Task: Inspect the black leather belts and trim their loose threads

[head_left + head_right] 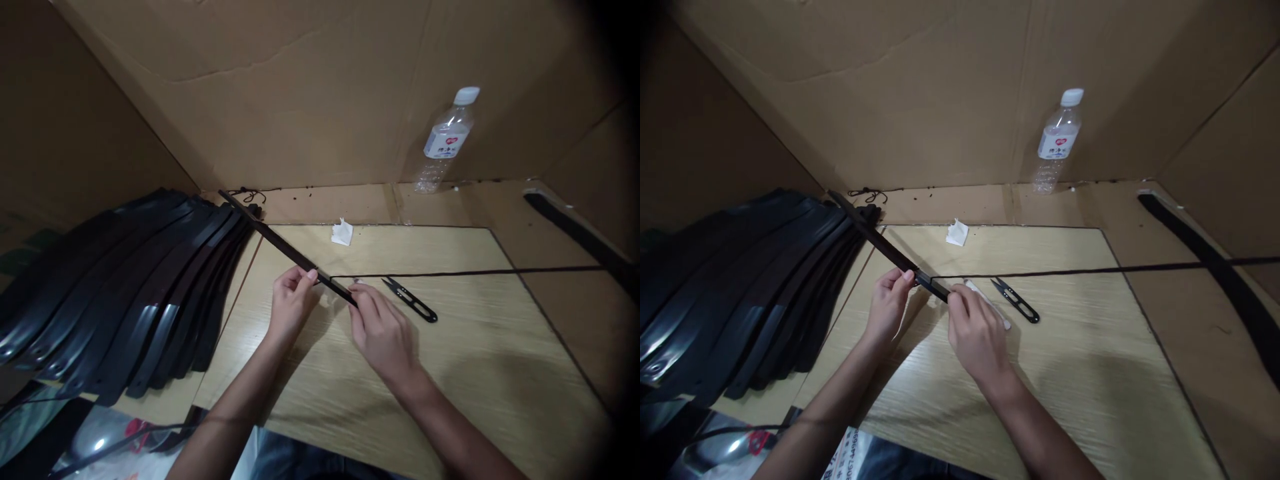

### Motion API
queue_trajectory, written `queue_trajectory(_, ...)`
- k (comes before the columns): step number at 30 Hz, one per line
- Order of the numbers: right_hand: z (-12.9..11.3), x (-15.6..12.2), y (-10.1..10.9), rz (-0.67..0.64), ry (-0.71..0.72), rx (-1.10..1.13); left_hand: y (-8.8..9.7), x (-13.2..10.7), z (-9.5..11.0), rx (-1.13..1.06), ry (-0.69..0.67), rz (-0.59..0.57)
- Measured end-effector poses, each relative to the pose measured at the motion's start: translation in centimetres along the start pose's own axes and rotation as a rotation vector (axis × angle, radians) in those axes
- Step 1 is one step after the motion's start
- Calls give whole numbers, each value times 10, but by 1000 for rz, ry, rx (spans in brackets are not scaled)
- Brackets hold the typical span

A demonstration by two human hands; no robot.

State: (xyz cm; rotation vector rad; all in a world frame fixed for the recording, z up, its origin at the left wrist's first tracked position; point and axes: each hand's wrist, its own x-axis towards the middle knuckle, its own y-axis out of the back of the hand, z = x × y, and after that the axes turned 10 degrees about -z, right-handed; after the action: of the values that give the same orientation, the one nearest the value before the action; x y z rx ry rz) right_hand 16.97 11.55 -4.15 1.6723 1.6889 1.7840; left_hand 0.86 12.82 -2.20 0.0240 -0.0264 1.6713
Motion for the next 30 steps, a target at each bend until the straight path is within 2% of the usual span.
queue_trajectory(6, -1, -2, -2, -5, 34, -39, 2, -1, 0, 6, -84, 47)
queue_trajectory(14, -3, -2, -1, -9, -41, -13, 2, -1, 4, 15, -73, 108)
queue_trajectory(20, -7, -1, -4, -57, -29, -35, 1, 0, 9, 12, -44, 202)
queue_trajectory(26, -9, -1, -3, -41, -16, -53, -2, -3, 11, 39, -30, 277)
queue_trajectory(30, -9, 1, 0, -51, -36, -19, -1, -1, 9, 26, -52, 264)
